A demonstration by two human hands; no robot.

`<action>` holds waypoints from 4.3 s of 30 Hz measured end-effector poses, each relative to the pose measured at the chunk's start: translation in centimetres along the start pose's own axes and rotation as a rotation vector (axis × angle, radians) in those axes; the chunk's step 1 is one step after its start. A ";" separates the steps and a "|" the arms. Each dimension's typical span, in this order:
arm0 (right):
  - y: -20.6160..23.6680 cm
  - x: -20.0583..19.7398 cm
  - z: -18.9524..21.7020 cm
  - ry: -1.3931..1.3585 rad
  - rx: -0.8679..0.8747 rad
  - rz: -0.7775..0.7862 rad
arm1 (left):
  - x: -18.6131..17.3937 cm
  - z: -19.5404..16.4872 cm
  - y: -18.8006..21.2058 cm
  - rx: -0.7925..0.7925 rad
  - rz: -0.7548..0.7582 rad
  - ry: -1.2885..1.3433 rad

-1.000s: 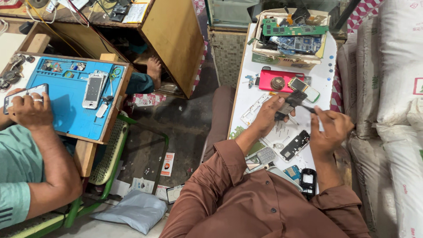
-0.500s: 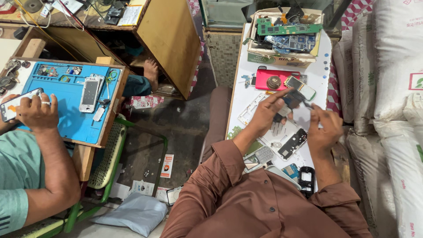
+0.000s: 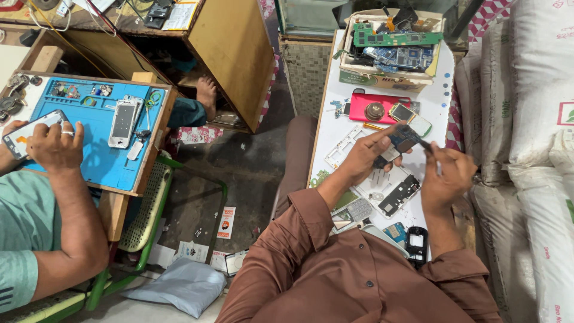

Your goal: The person repairs a mobile phone at a cluttered workbench. They hold the opened phone in one hand and use a small hand tool with the other to work on the internal board and keypad area, repeatedly manipulating components and adjusting the phone's position while working.

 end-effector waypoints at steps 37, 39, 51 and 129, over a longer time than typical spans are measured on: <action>-1.3 -1.0 0.0 -0.266 0.063 0.007 | -1.5 0.8 -0.1 0.092 -0.130 0.079; -1.4 -1.3 -0.4 -0.283 0.110 -0.024 | -1.4 0.6 -0.2 0.090 -0.134 0.083; -2.0 -2.0 0.8 -0.268 0.024 -0.027 | -1.2 1.1 -0.4 0.063 -0.155 0.064; -1.5 -0.2 2.5 -0.118 -0.195 0.199 | -1.6 1.2 -0.1 0.158 -0.075 0.294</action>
Point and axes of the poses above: each hand's wrist, its own y-axis away from the middle knuckle, its own x-axis out of the palm, z = x × y, the point moved 10 cm from there along -y, towards the middle knuckle, and after that the axes turned 10 degrees about -x, right-handed, at the moved point
